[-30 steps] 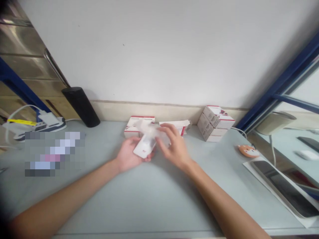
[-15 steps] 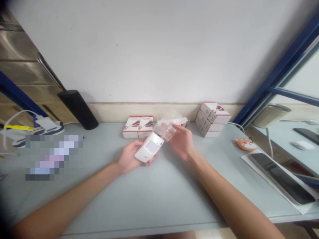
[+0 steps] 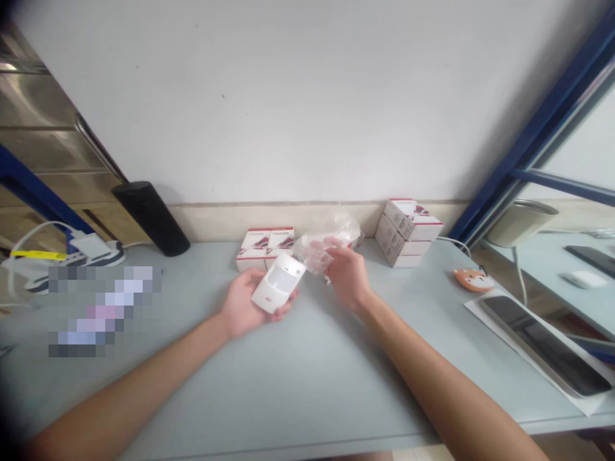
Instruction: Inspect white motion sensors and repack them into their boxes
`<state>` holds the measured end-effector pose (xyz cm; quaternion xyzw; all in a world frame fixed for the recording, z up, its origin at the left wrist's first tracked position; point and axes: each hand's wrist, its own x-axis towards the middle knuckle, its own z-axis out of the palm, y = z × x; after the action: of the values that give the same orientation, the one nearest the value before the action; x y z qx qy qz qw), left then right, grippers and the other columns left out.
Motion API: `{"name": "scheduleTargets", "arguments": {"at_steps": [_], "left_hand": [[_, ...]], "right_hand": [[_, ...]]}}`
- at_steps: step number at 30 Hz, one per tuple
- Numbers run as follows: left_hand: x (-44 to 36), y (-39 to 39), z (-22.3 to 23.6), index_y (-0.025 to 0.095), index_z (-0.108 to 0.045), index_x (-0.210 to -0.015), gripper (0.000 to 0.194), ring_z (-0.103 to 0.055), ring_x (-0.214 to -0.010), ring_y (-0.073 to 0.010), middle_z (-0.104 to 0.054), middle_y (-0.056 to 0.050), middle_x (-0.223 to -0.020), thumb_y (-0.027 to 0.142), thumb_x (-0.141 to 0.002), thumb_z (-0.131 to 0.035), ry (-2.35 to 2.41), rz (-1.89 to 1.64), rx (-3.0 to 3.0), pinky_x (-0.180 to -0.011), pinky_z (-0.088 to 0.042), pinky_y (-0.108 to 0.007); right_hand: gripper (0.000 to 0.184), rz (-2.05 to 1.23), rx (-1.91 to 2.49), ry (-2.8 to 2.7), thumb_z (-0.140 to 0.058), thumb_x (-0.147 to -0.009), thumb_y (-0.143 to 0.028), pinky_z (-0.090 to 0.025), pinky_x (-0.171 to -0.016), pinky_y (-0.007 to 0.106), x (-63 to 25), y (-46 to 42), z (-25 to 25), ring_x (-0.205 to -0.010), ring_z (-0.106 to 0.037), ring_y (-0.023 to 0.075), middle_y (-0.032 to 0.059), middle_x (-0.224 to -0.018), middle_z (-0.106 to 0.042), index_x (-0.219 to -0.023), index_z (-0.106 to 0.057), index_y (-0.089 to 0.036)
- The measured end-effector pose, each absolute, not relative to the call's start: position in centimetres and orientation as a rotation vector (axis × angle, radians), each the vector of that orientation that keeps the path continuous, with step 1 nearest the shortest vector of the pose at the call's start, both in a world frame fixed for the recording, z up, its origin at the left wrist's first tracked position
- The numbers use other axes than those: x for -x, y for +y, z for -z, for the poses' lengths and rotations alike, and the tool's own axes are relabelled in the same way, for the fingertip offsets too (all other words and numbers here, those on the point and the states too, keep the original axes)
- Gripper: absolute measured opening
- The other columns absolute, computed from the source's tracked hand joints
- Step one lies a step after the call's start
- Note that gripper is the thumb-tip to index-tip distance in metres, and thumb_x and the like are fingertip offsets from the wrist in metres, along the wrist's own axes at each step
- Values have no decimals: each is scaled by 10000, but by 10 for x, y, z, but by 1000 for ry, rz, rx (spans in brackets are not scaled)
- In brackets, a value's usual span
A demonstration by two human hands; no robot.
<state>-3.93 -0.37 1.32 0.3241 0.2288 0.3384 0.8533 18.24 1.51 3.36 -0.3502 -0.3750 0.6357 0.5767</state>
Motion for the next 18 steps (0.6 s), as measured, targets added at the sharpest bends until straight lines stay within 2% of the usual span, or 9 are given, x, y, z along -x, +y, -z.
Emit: {"name": "scheduleTargets", "arguments": {"at_steps": [6,11,18], "left_hand": [[38,-6,-14,93,-680,-1061,449,-584,-564,-225,-693,-160,-854,431,-831,-493,499,-655,-704,-507,-357,-307],[40,-4,-12,96,-677,-1072,462,-580,-563,-221,-693,-157,-857,444,-817,-510,498,-643,-682,-503,-355,-306],[42,-5,-12,116,-664,-1077,456,-582,-564,-211,-692,-142,-854,460,-816,-519,492,-621,-662,-508,-358,-290]], "right_hand": [[245,-1476,820,-866,-628,-767,-287,-642,-788,478,-183,14,-37,-1093,-743,342,97,-1171,-773,-980,-508,-270],[287,-1538,771,-745,-649,-769,-201,-652,-864,453,-183,16,-36,-1123,-744,305,78,-1238,-755,-1017,-521,-270],[335,-1578,713,-594,-688,-750,-105,-669,-847,370,-185,18,-35,-1036,-775,258,73,-1148,-780,-1029,-567,-245]]}}
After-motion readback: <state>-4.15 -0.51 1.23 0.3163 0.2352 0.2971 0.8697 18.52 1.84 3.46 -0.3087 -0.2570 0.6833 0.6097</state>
